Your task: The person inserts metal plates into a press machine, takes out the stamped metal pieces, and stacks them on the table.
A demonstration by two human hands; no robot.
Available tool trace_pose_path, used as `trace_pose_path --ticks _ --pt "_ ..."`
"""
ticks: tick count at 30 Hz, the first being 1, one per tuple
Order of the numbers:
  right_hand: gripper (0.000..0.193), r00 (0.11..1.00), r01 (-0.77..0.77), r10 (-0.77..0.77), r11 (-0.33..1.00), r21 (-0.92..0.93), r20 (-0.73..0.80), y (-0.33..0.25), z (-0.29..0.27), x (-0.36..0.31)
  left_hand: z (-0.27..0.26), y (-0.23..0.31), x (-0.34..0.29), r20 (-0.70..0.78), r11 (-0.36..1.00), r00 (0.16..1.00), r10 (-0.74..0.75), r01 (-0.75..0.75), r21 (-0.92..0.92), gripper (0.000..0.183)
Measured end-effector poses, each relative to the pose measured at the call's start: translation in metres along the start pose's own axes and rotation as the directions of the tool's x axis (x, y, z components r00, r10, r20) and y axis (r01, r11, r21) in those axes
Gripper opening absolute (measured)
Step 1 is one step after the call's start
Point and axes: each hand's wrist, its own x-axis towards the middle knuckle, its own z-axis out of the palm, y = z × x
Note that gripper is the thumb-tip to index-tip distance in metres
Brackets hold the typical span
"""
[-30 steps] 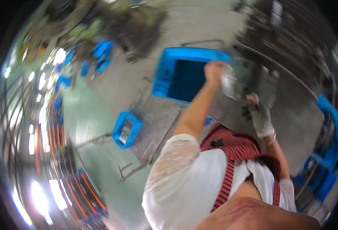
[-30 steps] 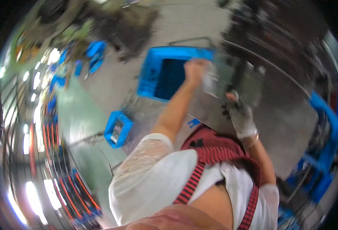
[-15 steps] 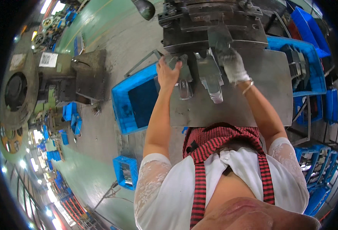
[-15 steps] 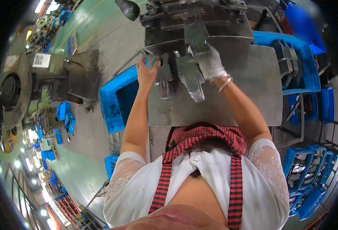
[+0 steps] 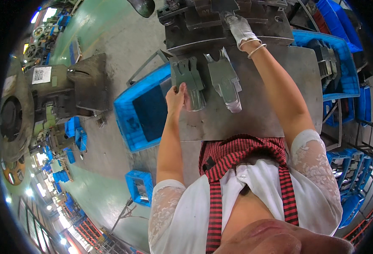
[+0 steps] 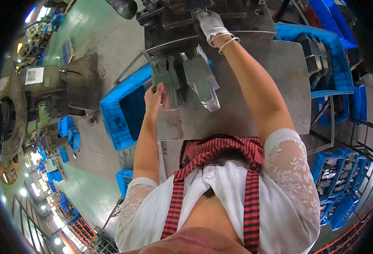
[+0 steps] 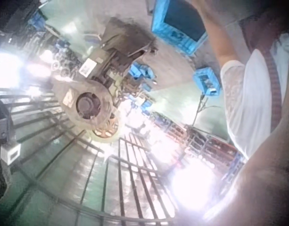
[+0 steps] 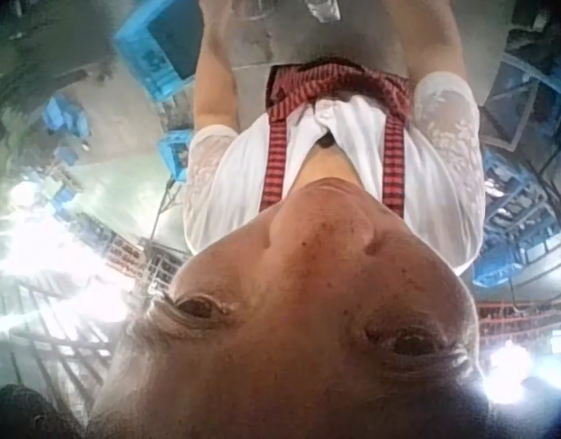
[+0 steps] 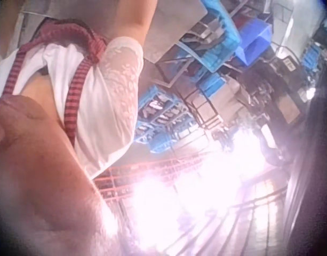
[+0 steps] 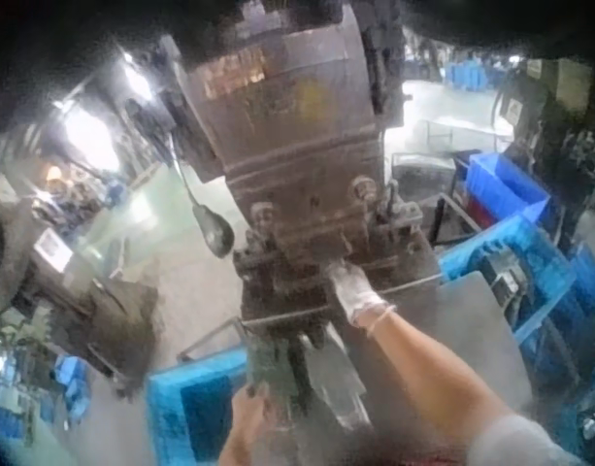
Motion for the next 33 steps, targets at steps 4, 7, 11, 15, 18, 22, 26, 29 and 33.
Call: trace_pose_path --ticks 4,7,11,15,18,22,26,29,33 --pt "0.037 0.998 0.025 -0.018 0.993 -0.113 0.061 0.003 0.007 -0.001 -0.009 -0.014 0.005 -0.105 0.965 0.979 0.172 -0.146 0.219 0.046" --pt "0.032 0.981 0.196 -0.188 0.948 -0.251 0.054 0.013 0.006 0.005 -0.023 -0.012 0.011 -0.087 0.953 0.986 0.146 -0.116 0.279 0.039" --pt "0.029 0.934 0.353 -0.334 0.806 -0.475 0.128 0.012 0.003 0.002 -0.041 0.019 0.001 -0.062 0.897 0.998 0.011 -0.037 -0.441 0.024" --pt "0.028 0.923 0.381 -0.322 0.692 -0.613 0.211 0.002 -0.003 0.001 -0.042 0.078 -0.024 0.17 0.647 0.985 0.036 0.106 -0.755 0.016" --pt "0.027 0.944 0.328 -0.273 0.731 -0.598 0.184 -0.014 0.001 -0.007 -0.034 0.096 -0.029 0.314 0.561 0.922 0.225 0.141 -0.816 0.018" --pt "0.025 0.916 0.4 -0.249 0.511 -0.761 0.314 -0.022 -0.003 -0.008 -0.024 0.105 -0.035 0.311 0.57 0.92 0.238 0.127 -0.812 0.017" --pt "0.022 0.929 0.369 -0.233 0.638 -0.676 0.287 -0.021 -0.008 0.003 -0.022 0.099 -0.04 0.211 0.565 0.971 0.111 0.113 -0.818 0.019" --pt "0.021 0.927 0.347 -0.352 0.672 -0.654 0.13 -0.01 -0.005 -0.024 -0.018 0.095 -0.025 0.16 0.571 0.981 0.108 0.071 -0.818 0.02" --pt "0.024 0.992 0.023 -0.036 0.994 0.107 0.123 0.003 -0.018 -0.095 -0.003 0.09 -0.011 0.095 0.604 0.987 0.126 0.0 -0.797 0.022"
